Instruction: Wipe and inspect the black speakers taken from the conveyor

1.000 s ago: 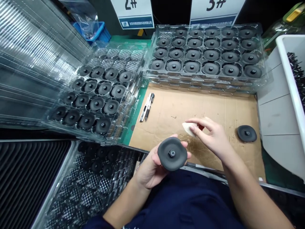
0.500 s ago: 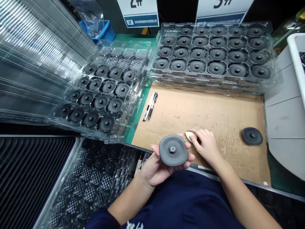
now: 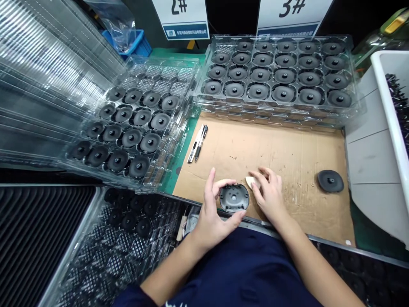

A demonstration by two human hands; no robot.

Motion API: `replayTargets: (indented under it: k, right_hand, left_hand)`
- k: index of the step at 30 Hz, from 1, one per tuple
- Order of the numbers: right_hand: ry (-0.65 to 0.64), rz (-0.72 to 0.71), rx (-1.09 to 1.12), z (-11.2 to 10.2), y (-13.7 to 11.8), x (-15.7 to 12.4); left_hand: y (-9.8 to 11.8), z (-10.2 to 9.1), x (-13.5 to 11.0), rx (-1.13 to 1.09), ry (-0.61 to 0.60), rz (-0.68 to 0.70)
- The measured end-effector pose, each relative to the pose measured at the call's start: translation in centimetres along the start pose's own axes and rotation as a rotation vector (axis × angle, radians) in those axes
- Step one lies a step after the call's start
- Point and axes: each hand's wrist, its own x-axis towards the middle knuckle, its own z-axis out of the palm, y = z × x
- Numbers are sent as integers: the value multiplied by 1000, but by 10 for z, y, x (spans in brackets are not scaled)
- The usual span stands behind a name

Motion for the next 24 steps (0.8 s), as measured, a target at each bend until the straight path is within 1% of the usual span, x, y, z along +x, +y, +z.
replayTargets:
  k: [2,4,6,9,11,12,14,15,16,17,19,20,22,24]
  right_hand:
    - [33,-8,28,-3,-1,-2]
    - [52,-25,65,-9,-3,-5]
    - [57,-52,106,-17,-6,-8]
    - [25,-124,160,-34,-14,-14]
    - [-42,-216,199,-46,-21,-15]
    - [-84,-270,217,-51,-25,-15]
    - [-159,-337,264,-60,-34,-14]
    - [-174,-318,298,-62,-38,-14]
    - [-176,-270,339,-63,-42,-14]
    - [-174,-203,383,-61,-45,-14]
    - [-202,-95,444,-54,-51,-17]
    - [-244,-93,454,-49,-52,-19]
    - [-364,-198,433,-37,-52,-23]
    - [-444,-334,377,-28,-44,-24]
  left_hand:
    - [-3,-1,0,176,4,164]
    - [-5,-3,0,268,0,254]
    - [-5,-5,0,313,-6,291]
    - [-2,-8,0,302,-15,275]
    - [2,-9,3,266,-33,205]
    - [4,-9,4,240,-62,141]
    - [9,-8,7,108,-160,-91]
    - [10,-7,7,16,-211,-224]
    - [10,-5,6,-78,-249,-344]
    - [9,-4,5,-154,-267,-434]
    - [1,-5,-3,-198,-241,-513]
    - [-4,-8,-9,-182,-215,-527]
    - [-16,-22,-24,-132,-163,-568]
    - [-26,-46,-46,-42,-123,-622]
